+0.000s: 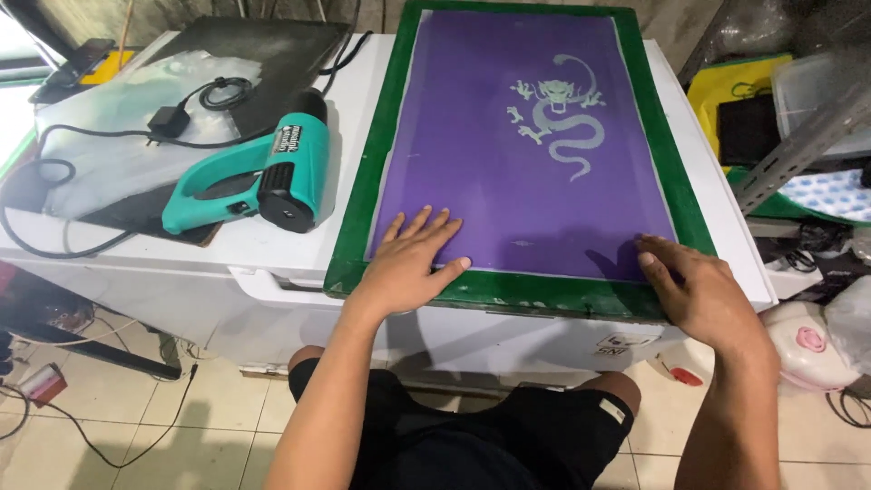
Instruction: The person rubs the mesh surface of a screen printing frame with their hands and uses a small tool to press the mesh into the frame's edges.
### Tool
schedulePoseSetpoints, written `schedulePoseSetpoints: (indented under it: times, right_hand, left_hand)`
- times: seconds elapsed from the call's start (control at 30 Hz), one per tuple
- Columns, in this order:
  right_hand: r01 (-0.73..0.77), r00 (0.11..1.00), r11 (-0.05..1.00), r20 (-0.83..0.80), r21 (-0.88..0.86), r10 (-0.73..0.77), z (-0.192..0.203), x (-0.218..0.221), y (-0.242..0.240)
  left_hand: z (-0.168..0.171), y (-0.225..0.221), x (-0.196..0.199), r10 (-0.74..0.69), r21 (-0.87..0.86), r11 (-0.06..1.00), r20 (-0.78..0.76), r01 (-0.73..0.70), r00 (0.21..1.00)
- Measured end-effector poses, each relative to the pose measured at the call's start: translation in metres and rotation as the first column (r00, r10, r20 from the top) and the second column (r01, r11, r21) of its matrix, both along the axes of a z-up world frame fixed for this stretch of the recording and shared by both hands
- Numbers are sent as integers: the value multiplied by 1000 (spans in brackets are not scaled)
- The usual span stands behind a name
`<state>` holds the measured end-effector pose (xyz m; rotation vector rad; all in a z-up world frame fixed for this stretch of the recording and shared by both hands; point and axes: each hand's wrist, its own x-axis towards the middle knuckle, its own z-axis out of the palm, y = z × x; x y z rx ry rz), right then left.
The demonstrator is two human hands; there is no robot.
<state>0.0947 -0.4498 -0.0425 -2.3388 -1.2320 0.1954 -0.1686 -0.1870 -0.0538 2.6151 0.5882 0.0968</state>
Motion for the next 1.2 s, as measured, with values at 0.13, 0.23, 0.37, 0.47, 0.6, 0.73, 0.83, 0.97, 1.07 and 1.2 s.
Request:
schedulePoseSetpoints:
  times: [0.13,0.23,0.37,0.47,0.6,0.73,0.83,0.97,1.07,1.2]
  right_hand:
    - [27,999,999,-41,19,-26,0,1,-1]
    - [24,999,999,-23,46,-23,-1,5,-3]
    - [108,961,982,-269,157,-63,0,8,-15]
    - [126,881,848,-451,516,143,-29,41,-24]
    - [399,700,561,-636,725,324,-29,50,-33]
    - [557,565,444,-712,702,418,-7,36,-37]
    - [515,551,490,-710,703,439,-9,37,-39]
    - [478,527,520,-705,708,475,-9,38,-39]
    - [451,536,531,-693,718,482,-11,37,-40]
    - [302,573,546,-606,782,551,-19,44,-43]
  left_hand:
    - [1,-3,0,4,17,1000,5,-4,1000]
    - [2,-3,0,1,26,1000,-18,0,1000]
    - [4,-5,1,9,32,999,-52,-7,999]
    - [3,-3,2,10,51,999,-68,-7,998]
    - [5,-4,5,24,62,998,-102,-18,994]
    - [6,-6,7,23,67,998,-142,-14,990]
    - [7,-8,8,39,66,997,-159,-29,986]
    - [8,-8,8,51,56,998,-176,-42,983]
    - [8,-8,8,53,56,997,-176,-43,983]
    - [6,-8,8,52,71,997,-163,-41,985]
